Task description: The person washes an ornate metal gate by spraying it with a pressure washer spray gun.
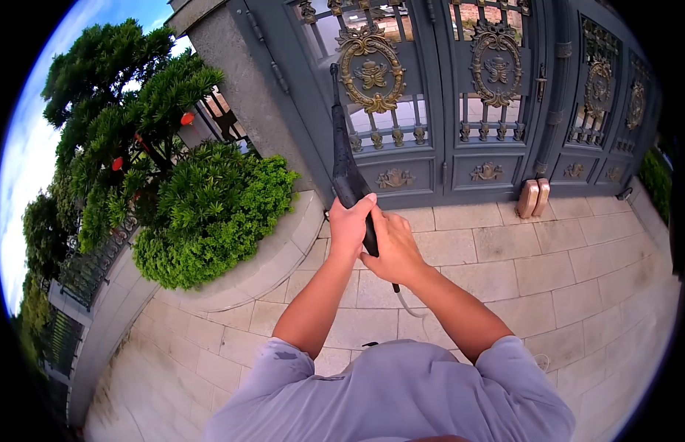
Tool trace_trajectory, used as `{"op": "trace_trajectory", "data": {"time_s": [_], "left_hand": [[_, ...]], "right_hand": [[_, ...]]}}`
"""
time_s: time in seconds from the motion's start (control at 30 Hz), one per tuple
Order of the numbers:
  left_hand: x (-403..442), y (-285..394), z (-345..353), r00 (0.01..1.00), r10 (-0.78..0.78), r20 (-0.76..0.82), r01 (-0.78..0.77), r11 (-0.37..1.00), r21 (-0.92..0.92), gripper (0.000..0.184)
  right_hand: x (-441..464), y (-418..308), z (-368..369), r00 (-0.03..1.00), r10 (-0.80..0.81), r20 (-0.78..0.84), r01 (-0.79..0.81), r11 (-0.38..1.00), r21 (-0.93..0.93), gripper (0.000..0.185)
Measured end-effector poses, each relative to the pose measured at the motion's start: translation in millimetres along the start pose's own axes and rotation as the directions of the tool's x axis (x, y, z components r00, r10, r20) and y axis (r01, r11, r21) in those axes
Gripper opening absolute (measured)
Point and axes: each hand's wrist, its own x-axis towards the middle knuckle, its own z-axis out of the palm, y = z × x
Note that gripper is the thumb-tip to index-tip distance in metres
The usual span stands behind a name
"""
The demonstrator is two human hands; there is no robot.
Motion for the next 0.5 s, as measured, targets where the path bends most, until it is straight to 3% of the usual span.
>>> {"op": "trace_trajectory", "data": {"time_s": [0.1, 0.17, 0.23, 0.3, 0.33, 0.37, 0.4, 0.43, 0.5], "left_hand": [[-0.1, 11.2, -39.5, 0.999, -0.022, 0.026, 0.021, 0.998, 0.064, 0.019], [-3.8, 14.8, -66.9, 0.997, -0.051, 0.06, 0.044, 0.994, 0.099, 0.017], [-6.9, 17.3, -92.0, 0.995, -0.078, 0.053, 0.075, 0.996, 0.057, 0.022], [-7.9, 14.7, -115.8, 0.992, -0.114, 0.056, 0.11, 0.991, 0.073, 0.021], [-8.3, 11.6, -128.5, 0.99, -0.131, 0.057, 0.127, 0.989, 0.076, 0.022], [-7.5, 8.6, -140.2, 0.987, -0.147, 0.059, 0.142, 0.987, 0.077, 0.022], [-4.9, 6.6, -150.1, 0.985, -0.159, 0.065, 0.154, 0.985, 0.077, 0.022], [-4.2, 8.5, -156.6, 0.986, -0.152, 0.069, 0.144, 0.984, 0.105, 0.03], [-1.8, 12.4, -169.1, 0.984, -0.16, 0.072, 0.148, 0.976, 0.159, 0.033]], "right_hand": [[-35.7, -2.1, -11.0, 0.995, -0.102, 0.023, 0.103, 0.992, -0.068, 0.088], [-87.7, 23.0, -0.2, 1.0, 0.017, 0.011, -0.016, 0.991, -0.131, 0.073], [-162.6, 46.9, 8.4, 0.928, 0.316, 0.199, -0.28, 0.941, -0.188, 0.06], [-243.9, 54.6, 8.8, 0.688, 0.614, 0.386, -0.501, 0.787, -0.36, 0.044], [-283.1, 45.7, 6.6, 0.571, 0.711, 0.41, -0.506, 0.698, -0.506, 0.045], [-313.3, 32.7, 0.4, 0.453, 0.753, 0.477, -0.481, 0.657, -0.58, 0.037], [-352.1, 24.3, 1.2, 0.367, 0.767, 0.526, -0.423, 0.641, -0.64, 0.044], [-409.4, 28.1, 9.4, 0.319, 0.752, 0.577, -0.371, 0.659, -0.654, 0.039], [-455.7, 3.6, 3.6, 0.208, 0.71, 0.673, -0.575, 0.645, -0.503, 0.033]]}}
